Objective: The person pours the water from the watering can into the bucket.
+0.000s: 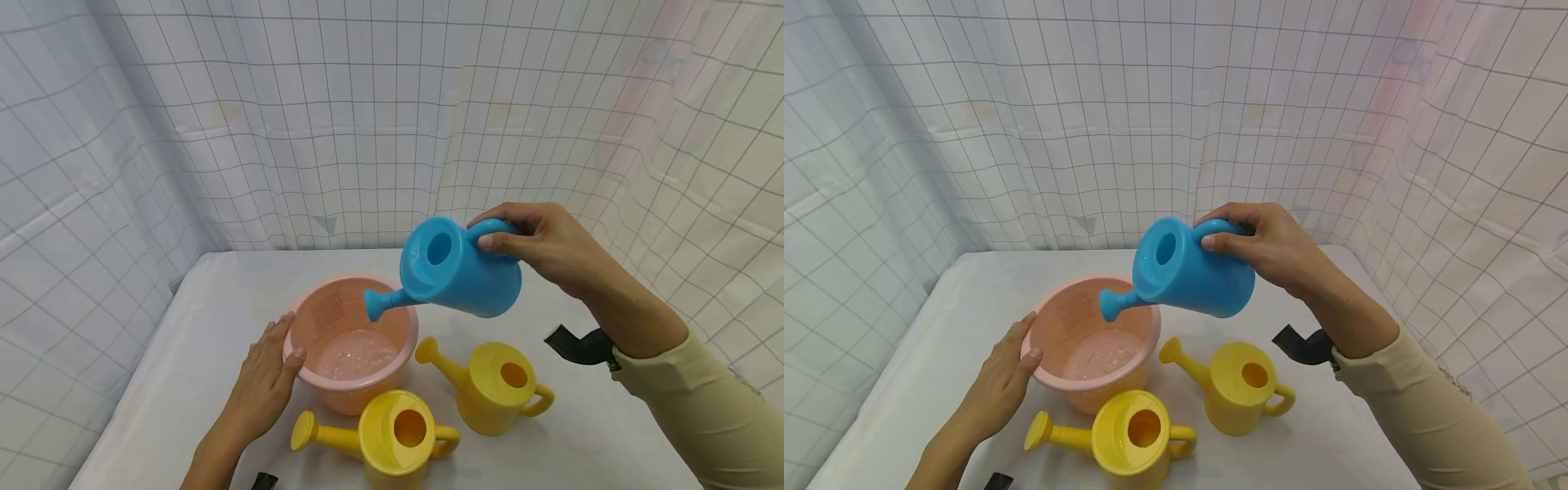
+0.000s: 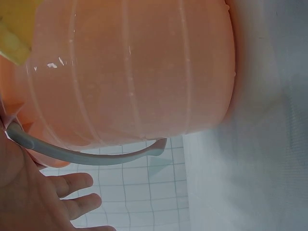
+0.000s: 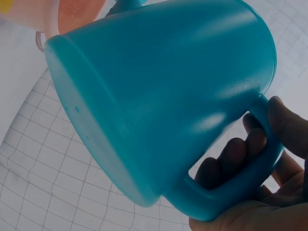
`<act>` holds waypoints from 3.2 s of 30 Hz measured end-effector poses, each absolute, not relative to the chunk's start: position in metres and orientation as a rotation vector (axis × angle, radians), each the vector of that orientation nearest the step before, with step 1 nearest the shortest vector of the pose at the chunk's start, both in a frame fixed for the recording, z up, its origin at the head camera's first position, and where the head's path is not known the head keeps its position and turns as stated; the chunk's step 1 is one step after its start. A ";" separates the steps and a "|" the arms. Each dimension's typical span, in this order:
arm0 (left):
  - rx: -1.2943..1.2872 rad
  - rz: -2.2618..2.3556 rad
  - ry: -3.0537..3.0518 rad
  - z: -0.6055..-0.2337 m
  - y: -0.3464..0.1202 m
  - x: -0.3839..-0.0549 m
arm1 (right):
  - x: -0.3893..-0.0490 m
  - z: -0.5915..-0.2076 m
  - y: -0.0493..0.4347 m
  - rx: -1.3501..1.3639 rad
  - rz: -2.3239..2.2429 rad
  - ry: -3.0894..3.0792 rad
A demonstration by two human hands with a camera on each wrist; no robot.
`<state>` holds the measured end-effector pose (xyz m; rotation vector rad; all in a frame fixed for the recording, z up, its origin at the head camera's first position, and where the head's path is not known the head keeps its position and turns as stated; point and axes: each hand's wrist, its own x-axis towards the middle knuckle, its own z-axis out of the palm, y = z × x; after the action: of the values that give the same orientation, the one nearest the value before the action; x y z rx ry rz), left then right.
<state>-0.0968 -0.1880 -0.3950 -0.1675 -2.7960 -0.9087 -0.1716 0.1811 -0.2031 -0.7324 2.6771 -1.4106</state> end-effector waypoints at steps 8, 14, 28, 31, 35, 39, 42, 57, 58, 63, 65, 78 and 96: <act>-0.163 -0.909 -2.798 -0.395 -0.188 -0.097 | -0.171 -0.203 0.181 -0.724 -1.389 2.697; -0.164 -0.907 -2.797 -0.396 -0.188 -0.097 | -0.171 -0.204 0.181 -0.729 -1.378 2.709; -0.160 -0.907 -2.797 -0.396 -0.187 -0.097 | -0.171 -0.203 0.180 -0.741 -1.359 2.723; -0.163 -0.906 -2.794 -0.396 -0.187 -0.097 | -0.171 -0.203 0.179 -0.738 -1.355 2.727; -0.170 -0.903 -2.788 -0.396 -0.188 -0.097 | -0.171 -0.203 0.179 -0.735 -1.345 2.737; -0.179 -0.902 -2.783 -0.396 -0.188 -0.097 | -0.172 -0.203 0.179 -0.734 -1.311 2.759; -0.185 -0.906 -2.779 -0.396 -0.188 -0.097 | -0.172 -0.203 0.179 -0.734 -1.292 2.771; -0.188 -0.908 -2.768 -0.396 -0.187 -0.097 | -0.172 -0.201 0.177 -0.745 -1.286 2.763; -0.188 -0.906 -2.768 -0.396 -0.187 -0.097 | -0.172 -0.200 0.177 -0.744 -1.283 2.765; -0.190 -0.915 -2.764 -0.397 -0.187 -0.097 | -0.173 -0.201 0.176 -0.722 -1.284 2.780; -0.189 -0.915 -2.764 -0.397 -0.187 -0.097 | -0.173 -0.201 0.175 -0.708 -1.289 2.786; -0.181 -0.900 -2.783 -0.395 -0.187 -0.097 | -0.171 -0.199 0.175 -0.705 -1.287 2.785; -0.195 -0.929 -2.793 -0.394 -0.188 -0.096 | -0.169 -0.196 0.174 -0.750 -1.252 2.776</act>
<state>-0.0957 -0.1881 -0.3942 -0.1954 -2.7932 -0.9292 -0.1694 0.1735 -0.1960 -0.7500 2.7763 -1.2525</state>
